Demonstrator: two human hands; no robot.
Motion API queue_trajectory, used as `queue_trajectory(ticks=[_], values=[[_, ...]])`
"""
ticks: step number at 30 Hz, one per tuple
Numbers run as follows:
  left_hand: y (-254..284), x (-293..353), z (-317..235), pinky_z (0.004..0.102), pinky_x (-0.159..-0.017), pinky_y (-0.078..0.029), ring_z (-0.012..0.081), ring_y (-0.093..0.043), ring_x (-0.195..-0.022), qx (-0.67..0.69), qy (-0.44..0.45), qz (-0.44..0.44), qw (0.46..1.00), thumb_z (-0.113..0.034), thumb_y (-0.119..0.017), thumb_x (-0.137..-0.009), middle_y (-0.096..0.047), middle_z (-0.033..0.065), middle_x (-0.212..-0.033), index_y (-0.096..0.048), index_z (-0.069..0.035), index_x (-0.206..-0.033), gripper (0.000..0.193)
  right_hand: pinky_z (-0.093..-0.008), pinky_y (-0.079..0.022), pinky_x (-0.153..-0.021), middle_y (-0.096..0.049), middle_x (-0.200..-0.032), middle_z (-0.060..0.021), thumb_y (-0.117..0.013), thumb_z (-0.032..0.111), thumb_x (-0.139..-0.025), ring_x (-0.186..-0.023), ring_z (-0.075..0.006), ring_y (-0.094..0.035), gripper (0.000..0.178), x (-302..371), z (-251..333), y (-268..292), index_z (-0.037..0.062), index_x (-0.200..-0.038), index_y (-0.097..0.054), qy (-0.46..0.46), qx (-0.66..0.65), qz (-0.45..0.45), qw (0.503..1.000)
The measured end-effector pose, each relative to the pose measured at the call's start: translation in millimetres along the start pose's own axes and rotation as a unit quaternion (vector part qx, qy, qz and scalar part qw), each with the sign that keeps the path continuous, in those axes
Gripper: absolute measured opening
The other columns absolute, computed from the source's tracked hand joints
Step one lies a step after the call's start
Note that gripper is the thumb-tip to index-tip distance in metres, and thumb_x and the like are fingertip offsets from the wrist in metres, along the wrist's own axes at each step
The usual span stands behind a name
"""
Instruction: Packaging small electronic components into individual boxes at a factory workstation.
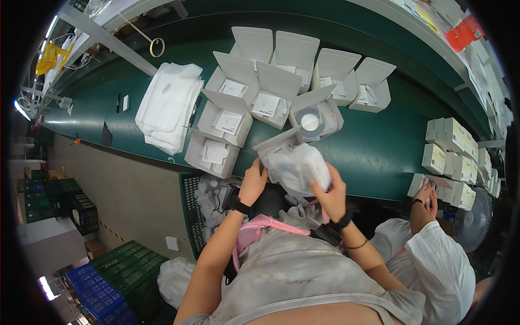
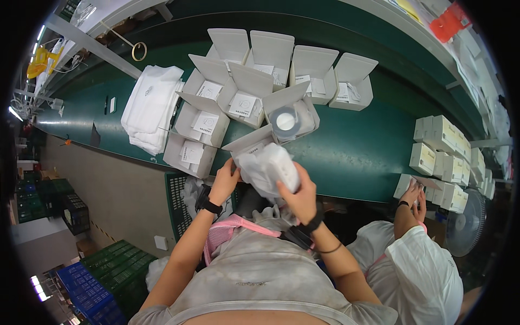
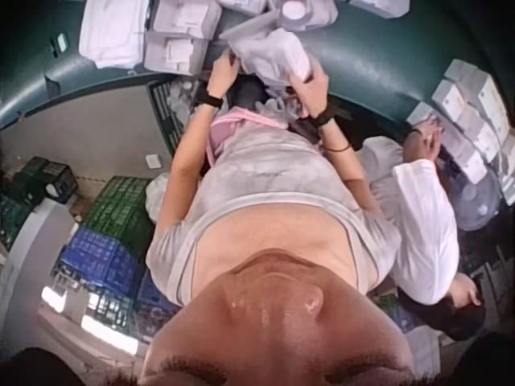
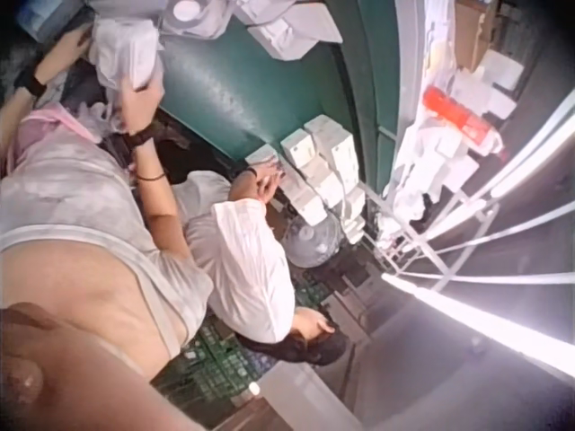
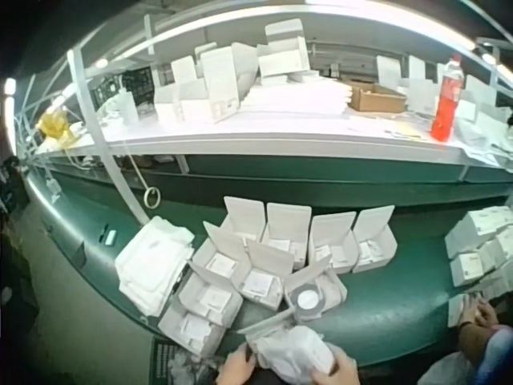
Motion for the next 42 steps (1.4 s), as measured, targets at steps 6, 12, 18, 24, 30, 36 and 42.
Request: queue_trajectory(ticks=[6,12,18,24,30,36,42], values=[[-9.3,4.0,-1.0,0.0329,-0.063,-0.052,0.0278,-0.068,-0.071,0.09,0.029,0.03,0.995,-0.008,-0.055,-0.085,-0.062,0.0248,-0.1,-0.044,0.008,-0.121,0.041,-0.0389,-0.048,-0.082,-0.057,-0.11,-0.0254,-0.07,0.019,-0.074,-0.096,-0.0401,-0.06,0.06,-35.9,-23.5,-46.3,0.0028,-0.126,-0.044,0.099,0.145,-0.013,0.984],[-5.2,6.3,5.2,0.0311,-0.062,-0.053,0.0259,-0.068,-0.07,0.101,0.036,0.029,0.994,-0.007,-0.054,-0.085,-0.063,0.0231,-0.099,-0.046,0.008,-0.121,0.039,-0.0444,-0.044,-0.087,-0.057,-0.108,-0.0287,-0.052,0.03,-0.09,-0.096,-0.0427,-0.058,0.054,-60.4,-73.4,-56.1,-0.0033,-0.129,-0.037,0.104,0.349,0.02,0.931],[-0.9,8.8,-2.8,0.0296,-0.061,-0.054,0.0248,-0.068,-0.069,0.124,0.062,0.038,0.99,-0.006,-0.055,-0.082,-0.061,0.0222,-0.1,-0.046,0.01,-0.119,0.041,-0.0371,-0.046,-0.075,-0.056,-0.104,-0.0217,-0.057,0.031,-0.084,-0.095,-0.0282,-0.058,0.047,-69.9,-70.2,-80.3,-0.0081,-0.11,-0.053,-0.028,0.623,0.202,0.755],[-1.3,4.7,20.0,0.0295,-0.063,-0.053,0.0257,-0.066,-0.073,0.087,0.088,0.016,0.992,-0.006,-0.059,-0.078,-0.046,0.0277,-0.122,-0.032,0.011,-0.127,0.059,-0.0367,-0.045,-0.081,-0.051,-0.104,-0.0219,-0.055,0.01,-0.074,-0.096,-0.0315,-0.051,0.036,-44.4,-30.4,-98.8,-0.0112,-0.103,-0.053,0.139,0.571,0.203,0.783],[-25.2,-5.7,22.0,0.0298,-0.067,-0.053,0.0245,-0.061,-0.092,0.166,0.071,0.055,0.982,-0.004,-0.059,-0.076,-0.042,0.0246,-0.128,-0.02,0.007,-0.135,0.071,-0.0371,-0.04,-0.095,-0.046,-0.122,-0.0291,-0.052,0.007,-0.075,-0.115,-0.0402,-0.045,0.038,-42.5,-88.7,-91.1,-0.0129,-0.108,-0.052,0.207,0.619,0.09,0.752],[-10.9,5.6,35.8,0.0296,-0.068,-0.054,0.023,-0.059,-0.096,0.271,0.143,0.071,0.949,0.0,-0.054,-0.076,-0.047,0.0175,-0.125,-0.024,0.001,-0.136,0.067,-0.0359,-0.048,-0.079,-0.064,-0.093,-0.0164,-0.055,0.012,-0.083,-0.089,-0.0285,-0.062,0.023,-80.0,-10.8,-36.2,-0.0005,-0.1,-0.062,0.064,0.207,0.099,0.971],[13.0,20.2,53.0,0.0296,-0.065,-0.056,0.021,-0.061,-0.091,0.271,0.172,0.043,0.946,0.005,-0.051,-0.073,-0.055,0.0126,-0.111,-0.033,0.0,-0.131,0.061,-0.0315,-0.039,-0.095,-0.053,-0.122,-0.0227,-0.056,0.035,-0.088,-0.114,-0.0299,-0.052,0.056,-145.7,-82.4,-21.8,-0.0044,-0.126,-0.045,0.001,0.029,0.116,0.993]])
Point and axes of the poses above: each hand's wrist, its own x-axis away from the middle knuckle, its own y-axis out of the back of the hand, z = x × y, the point moved 10 cm from there along -x, towards the middle knuckle
